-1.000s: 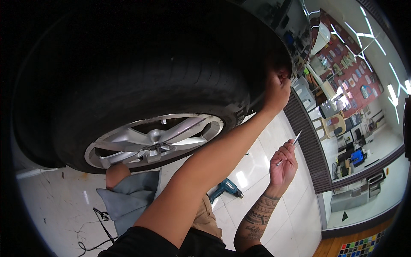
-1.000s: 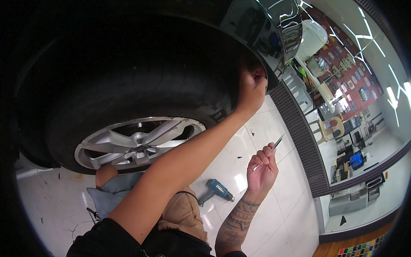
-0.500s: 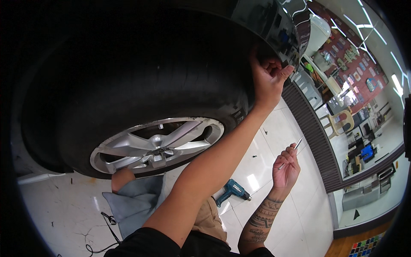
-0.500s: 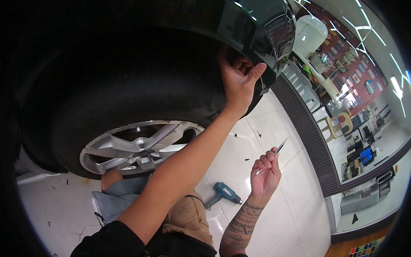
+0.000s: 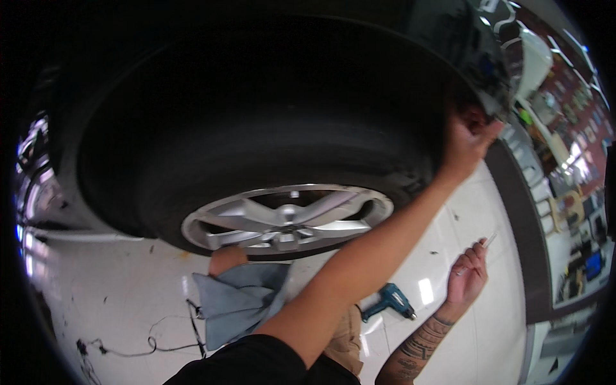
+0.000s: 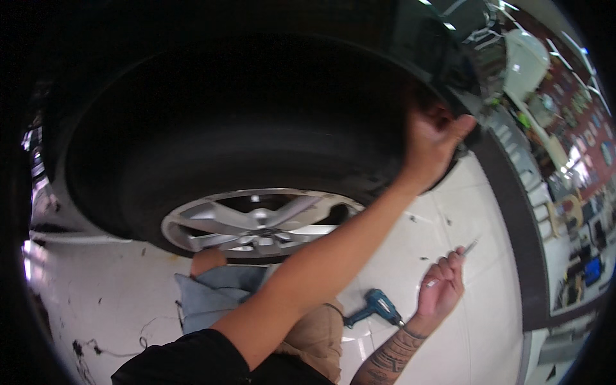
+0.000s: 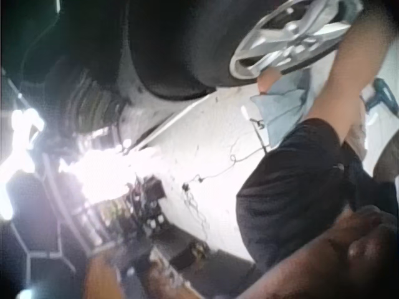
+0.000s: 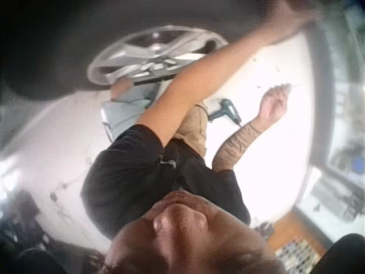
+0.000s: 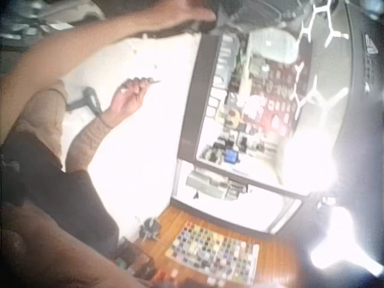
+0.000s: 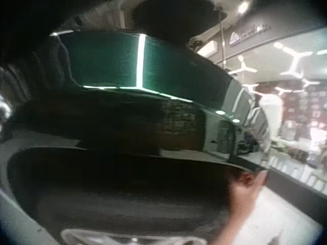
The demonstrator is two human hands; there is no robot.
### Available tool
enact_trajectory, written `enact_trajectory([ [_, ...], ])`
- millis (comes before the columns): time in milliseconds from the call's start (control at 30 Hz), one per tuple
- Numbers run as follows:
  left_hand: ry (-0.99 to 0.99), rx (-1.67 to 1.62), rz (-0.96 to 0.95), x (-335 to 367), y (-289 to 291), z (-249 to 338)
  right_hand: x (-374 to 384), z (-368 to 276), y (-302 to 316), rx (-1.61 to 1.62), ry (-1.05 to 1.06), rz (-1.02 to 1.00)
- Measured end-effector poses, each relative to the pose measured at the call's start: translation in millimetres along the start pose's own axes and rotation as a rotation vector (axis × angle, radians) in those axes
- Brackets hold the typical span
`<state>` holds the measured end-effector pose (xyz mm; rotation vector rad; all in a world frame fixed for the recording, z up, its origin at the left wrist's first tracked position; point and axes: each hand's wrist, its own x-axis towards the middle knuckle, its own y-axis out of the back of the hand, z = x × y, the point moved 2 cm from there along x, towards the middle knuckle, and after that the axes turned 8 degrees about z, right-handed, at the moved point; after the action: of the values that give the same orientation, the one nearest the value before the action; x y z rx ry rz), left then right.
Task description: The person kneels beside a dark green car and uses a small metal squeegee to tuck and smooth a vinyl wrap into the wheel arch area around the tire. They repeatedly press the material into the crease and wipe the surface with a cloth.
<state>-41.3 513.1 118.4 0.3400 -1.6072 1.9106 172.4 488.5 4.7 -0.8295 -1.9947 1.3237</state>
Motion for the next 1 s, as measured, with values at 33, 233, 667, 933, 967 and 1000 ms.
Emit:
enact_trajectory([
  [33,-0.006,0.015,-0.027,2.9,3.5,-1.0,1.4,4.3,1.6,0.021,-0.008,0.009],
  [233,0.107,0.457,-0.101,-84.6,44.1,97.3,6.1,14.9,25.9,-0.065,0.004,0.017],
  [667,0.518,2.513,1.0,-454.4,232.5,638.7,-13.3,93.0,31.5,-0.444,-0.07,0.019],
  [933,0.681,2.209,1.193,-420.9,278.1,631.7,-56.8,130.1,15.5,-0.731,-0.06,0.042],
  [967,0.762,2.091,1.148,-416.6,281.8,631.0,-62.8,132.9,17.6,-0.757,-0.074,0.031],
  [1000,0.839,1.966,1.088,-397.2,286.8,621.8,-68.6,135.6,18.3,-0.785,-0.075,0.065],
])
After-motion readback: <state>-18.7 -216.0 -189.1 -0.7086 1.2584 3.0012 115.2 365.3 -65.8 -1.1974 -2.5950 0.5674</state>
